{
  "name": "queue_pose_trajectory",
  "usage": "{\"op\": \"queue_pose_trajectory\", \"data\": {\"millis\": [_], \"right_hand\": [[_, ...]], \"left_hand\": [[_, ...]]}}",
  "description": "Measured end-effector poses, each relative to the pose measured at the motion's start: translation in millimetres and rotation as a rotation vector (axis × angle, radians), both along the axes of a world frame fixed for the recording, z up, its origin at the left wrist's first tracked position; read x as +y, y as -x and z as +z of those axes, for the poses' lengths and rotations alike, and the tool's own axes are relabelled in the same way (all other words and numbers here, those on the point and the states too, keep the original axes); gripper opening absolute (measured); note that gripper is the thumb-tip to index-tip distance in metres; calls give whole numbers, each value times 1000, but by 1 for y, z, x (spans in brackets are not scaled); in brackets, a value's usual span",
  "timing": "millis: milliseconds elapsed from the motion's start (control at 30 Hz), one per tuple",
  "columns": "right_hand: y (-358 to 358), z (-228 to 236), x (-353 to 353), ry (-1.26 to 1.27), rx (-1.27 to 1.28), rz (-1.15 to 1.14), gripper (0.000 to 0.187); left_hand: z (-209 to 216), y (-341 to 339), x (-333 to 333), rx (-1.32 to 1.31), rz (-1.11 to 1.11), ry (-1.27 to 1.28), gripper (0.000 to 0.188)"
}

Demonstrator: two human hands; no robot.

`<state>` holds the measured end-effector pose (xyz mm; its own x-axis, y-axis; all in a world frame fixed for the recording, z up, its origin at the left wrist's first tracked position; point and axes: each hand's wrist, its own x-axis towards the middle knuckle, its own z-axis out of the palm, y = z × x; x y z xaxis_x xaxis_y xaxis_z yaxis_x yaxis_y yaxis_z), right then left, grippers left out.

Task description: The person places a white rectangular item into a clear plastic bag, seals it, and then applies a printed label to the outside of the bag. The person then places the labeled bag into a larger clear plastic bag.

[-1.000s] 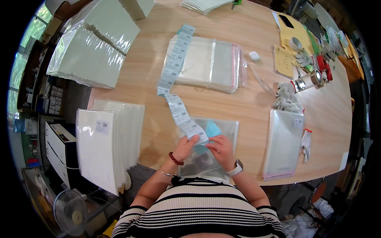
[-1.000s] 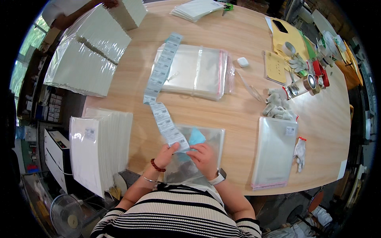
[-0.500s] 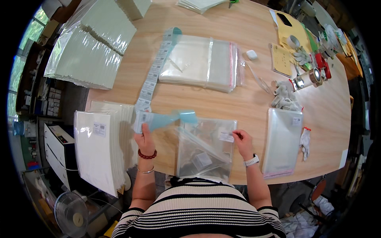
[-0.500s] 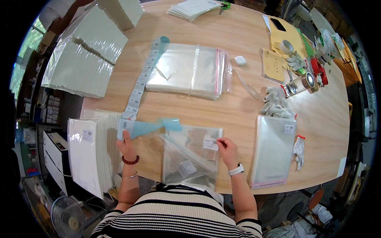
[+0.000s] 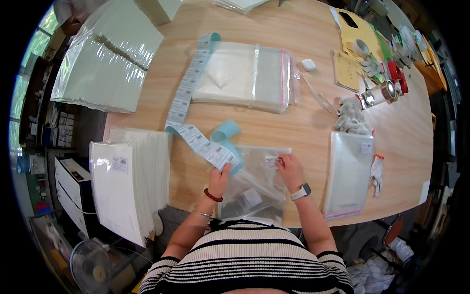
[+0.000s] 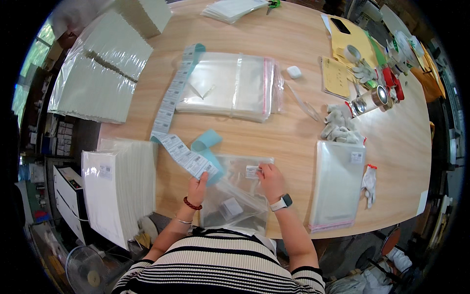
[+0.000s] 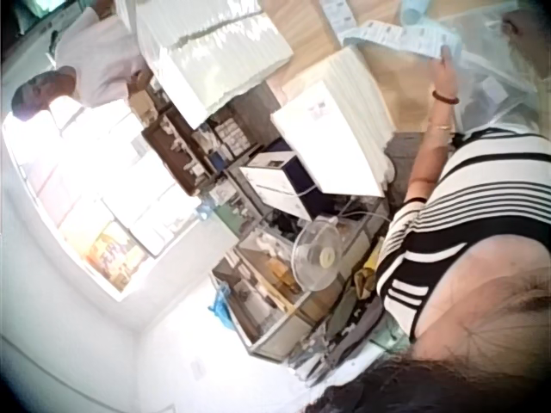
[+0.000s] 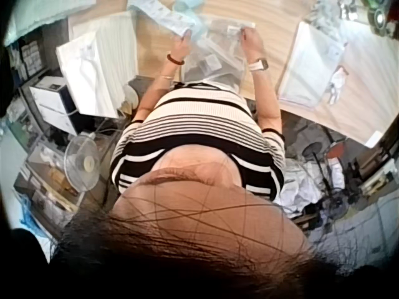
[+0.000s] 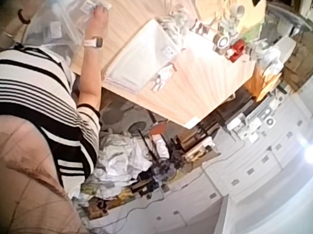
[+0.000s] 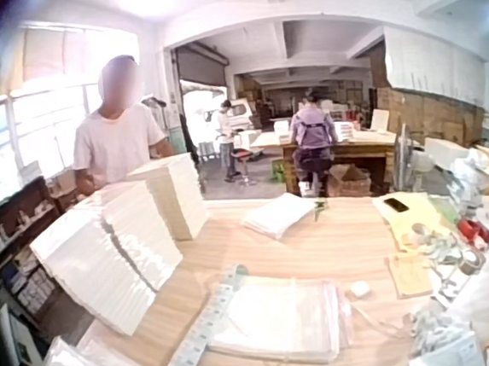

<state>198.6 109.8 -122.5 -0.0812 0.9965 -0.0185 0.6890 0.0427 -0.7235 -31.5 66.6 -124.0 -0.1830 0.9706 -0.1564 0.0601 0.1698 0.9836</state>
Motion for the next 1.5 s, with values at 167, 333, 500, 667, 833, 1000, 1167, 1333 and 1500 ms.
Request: {"op": "queue_pose_trajectory", "data": {"millis": [167, 333, 500, 667, 833, 1000, 1167, 1333, 1500], "right_hand": [[9, 21, 17, -291, -262, -123, 27], [-27, 6, 38, 127, 132, 61, 18], [-20, 28, 32, -348, -94, 195, 8], [-5, 41, 4, -334, 97, 219, 5], [35, 27, -57, -9, -22, 1001, 9], [47, 41, -35, 219, 556, 346, 15], [57, 59, -2, 86, 518, 273, 15], [53, 55, -5, -66, 342, 379, 17], [55, 55, -34, -474, 146, 410, 28]], "left_hand": [[-10, 0, -4, 34, -55, 15, 28], [-3, 5, -4, -41, -85, 52, 28], [8, 11, 2, -113, -11, -32, 27], [36, 22, 12, -7, -8, -146, 26], [46, 28, 14, -232, -62, 50, 25], [45, 2, 6, -344, -277, 128, 25], [43, -6, 2, -369, -395, 195, 29], [34, -2, 5, -514, -188, 305, 33], [3, 13, 4, -452, 49, 280, 32]]}}
